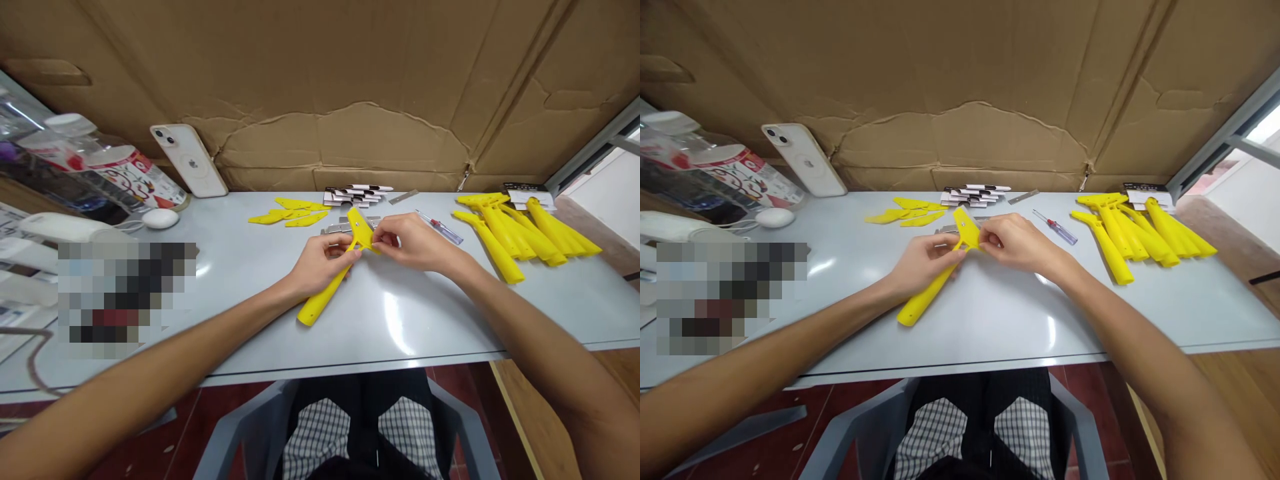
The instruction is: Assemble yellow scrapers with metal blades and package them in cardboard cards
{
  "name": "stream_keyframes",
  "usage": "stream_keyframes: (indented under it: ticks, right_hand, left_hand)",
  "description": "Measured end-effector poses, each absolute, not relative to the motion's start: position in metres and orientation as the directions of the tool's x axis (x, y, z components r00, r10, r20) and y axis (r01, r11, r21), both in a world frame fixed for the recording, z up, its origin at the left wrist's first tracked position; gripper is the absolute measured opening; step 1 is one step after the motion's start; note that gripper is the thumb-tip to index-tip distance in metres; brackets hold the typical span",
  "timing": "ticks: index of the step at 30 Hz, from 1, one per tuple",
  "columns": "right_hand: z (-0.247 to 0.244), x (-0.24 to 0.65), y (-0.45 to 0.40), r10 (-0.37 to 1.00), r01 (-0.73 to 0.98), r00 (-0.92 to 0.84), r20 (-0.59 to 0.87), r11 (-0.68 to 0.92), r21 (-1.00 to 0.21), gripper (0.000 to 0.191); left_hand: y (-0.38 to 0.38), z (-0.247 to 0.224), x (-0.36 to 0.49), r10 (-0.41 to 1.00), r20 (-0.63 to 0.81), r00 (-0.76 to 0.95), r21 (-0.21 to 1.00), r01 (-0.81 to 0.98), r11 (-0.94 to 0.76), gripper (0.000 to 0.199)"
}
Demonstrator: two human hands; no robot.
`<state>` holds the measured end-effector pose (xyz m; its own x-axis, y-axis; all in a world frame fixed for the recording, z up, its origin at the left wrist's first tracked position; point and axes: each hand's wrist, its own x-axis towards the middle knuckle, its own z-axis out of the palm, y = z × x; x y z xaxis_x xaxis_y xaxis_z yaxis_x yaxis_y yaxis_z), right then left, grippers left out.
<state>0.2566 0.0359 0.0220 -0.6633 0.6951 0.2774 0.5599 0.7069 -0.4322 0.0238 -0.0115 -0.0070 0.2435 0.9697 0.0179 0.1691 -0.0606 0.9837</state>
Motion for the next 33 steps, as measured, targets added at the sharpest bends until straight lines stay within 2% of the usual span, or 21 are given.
stream_keyframes:
  ticks: [8,14,20,33]
  right_hand:
    - [0.026,0.259,0.035,0.71,0.599,-0.64,0.293,0.7,-0.387,0.018]
    - [0.035,0.265,0.036,0.697,0.573,-0.628,0.347,0.715,-0.4,0.024]
    - [0.034,0.265,0.035,0.641,0.531,-0.715,0.278,0.758,-0.38,0.034]
    - [0.031,0.268,0.037,0.663,0.588,-0.708,0.245,0.744,-0.317,0.036]
  left_hand:
    - [-0.011,-0.008,0.023,0.972,-0.015,0.233,0.988,0.155,-0.022,0.04]
    - [-0.01,-0.01,0.021,0.975,-0.046,0.218,0.991,0.134,0.017,0.043]
    - [-0.01,-0.008,0.023,0.973,-0.035,0.23,0.993,0.114,0.009,0.043]
    - [-0.01,-0.006,0.024,0.974,-0.048,0.222,0.994,0.109,0.024,0.041]
